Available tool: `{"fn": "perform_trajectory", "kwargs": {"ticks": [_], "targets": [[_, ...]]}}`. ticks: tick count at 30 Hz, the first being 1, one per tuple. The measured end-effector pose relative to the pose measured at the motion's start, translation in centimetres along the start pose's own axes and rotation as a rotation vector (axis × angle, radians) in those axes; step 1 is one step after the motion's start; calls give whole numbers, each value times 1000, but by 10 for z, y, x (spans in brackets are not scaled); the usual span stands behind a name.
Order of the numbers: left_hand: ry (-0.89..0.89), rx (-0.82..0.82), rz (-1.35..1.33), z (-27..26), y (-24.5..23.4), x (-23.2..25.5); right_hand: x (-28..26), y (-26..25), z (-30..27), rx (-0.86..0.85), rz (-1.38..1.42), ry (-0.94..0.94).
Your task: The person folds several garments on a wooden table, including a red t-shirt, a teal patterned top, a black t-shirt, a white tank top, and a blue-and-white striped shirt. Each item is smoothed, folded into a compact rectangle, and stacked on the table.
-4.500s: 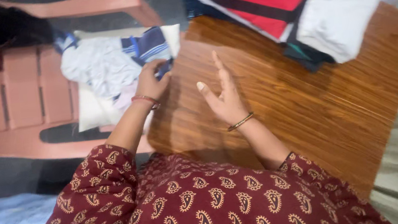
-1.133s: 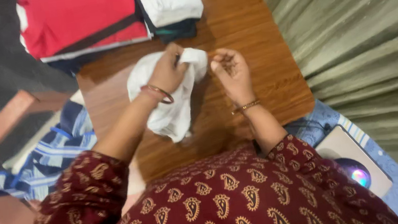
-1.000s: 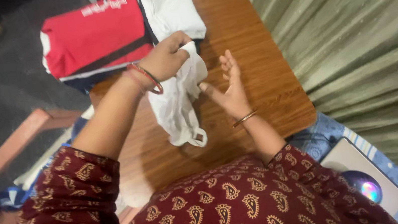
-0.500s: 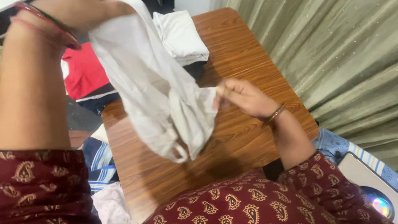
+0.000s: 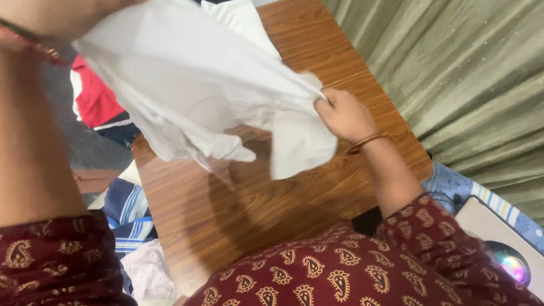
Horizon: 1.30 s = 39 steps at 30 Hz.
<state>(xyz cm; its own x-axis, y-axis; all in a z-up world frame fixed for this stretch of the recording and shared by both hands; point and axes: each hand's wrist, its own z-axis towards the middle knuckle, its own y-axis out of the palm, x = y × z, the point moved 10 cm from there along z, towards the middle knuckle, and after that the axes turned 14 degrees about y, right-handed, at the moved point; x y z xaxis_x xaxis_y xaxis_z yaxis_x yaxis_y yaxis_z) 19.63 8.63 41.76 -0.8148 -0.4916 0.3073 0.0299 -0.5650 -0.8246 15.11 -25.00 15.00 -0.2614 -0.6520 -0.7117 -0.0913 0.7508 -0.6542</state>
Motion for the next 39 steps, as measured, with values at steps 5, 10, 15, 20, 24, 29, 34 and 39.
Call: {"fn": "perform_trajectory", "kwargs": {"ticks": [5, 10, 15, 20, 24, 29, 34, 39], "targets": [[-315, -214, -777, -44, 53, -30, -17, 7, -34, -732, 622, -168], [-557, 56, -835, -84, 91, -107, 22, -25, 15, -446, 1394, -203], [-1027, -1, -460, -228, 197, -207, 205, 38, 11, -84, 1728, 346], [-1242, -36, -515, -360, 288, -215, 286, 94, -47, 296, 726, 504], [-1248, -34, -592, -365, 302, -204, 228, 125, -74, 202, -157, 358], [-1073, -199, -749, -311, 299, -168, 232, 127, -47, 155, -61, 429], [-1114, 314, -1042, -310, 280, -187, 232, 21, -69, 1006, 293, -180], [-1203, 281, -741, -396, 307, -257, 255, 108, -78, 517, 77, 381]]}}
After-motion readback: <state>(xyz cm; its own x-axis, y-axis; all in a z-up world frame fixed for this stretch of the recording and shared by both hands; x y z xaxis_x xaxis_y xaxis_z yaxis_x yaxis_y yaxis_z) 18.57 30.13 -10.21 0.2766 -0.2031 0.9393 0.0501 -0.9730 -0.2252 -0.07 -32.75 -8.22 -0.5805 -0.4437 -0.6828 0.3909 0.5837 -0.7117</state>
